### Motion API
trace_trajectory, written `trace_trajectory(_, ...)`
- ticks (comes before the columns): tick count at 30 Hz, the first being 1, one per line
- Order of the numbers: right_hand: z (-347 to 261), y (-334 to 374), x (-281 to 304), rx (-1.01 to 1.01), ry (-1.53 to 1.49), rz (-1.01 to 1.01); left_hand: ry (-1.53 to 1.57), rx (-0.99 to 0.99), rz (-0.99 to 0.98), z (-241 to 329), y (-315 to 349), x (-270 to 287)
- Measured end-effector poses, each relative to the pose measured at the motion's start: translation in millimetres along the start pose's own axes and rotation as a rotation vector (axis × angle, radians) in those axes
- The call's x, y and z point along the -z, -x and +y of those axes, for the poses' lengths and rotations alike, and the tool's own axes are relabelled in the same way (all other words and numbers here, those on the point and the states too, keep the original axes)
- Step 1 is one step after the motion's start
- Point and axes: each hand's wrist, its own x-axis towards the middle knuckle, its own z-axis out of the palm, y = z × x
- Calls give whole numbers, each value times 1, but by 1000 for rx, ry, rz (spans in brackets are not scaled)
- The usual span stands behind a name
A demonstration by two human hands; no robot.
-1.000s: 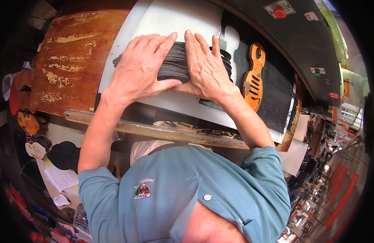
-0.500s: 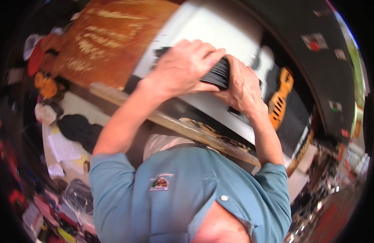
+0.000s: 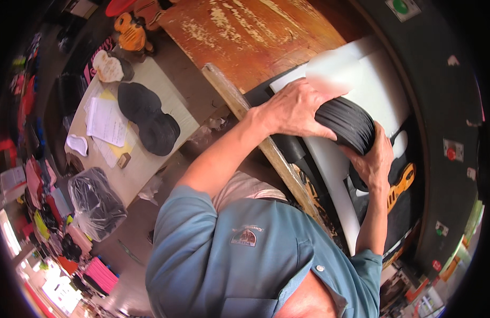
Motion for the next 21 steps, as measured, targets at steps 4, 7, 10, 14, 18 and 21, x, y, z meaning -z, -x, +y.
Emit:
trace_trajectory(4, -21, 7, 12, -4, -174, -32, 504, 286, 129, 25, 39, 27)
trace_trajectory(7, -49, 12, 22, -62, -442, -117, 1075, 277, 337, 41, 64, 33)
trace_trajectory(10, -83, 13, 19, -11, -931, -222, 1172, 374, 600, 74, 93, 22)
trace_trajectory(14, -126, 15, 8, 5, -1285, -546, 1085, 586, 854, 124, 133, 10)
trace_trajectory(18, -175, 15, -16, -50, -1191, -713, 1127, 765, 1113, 135, 170, 19)
trace_trajectory(21, -212, 5, -48, -109, -1065, -815, 1053, 858, 1205, 114, 197, 44)
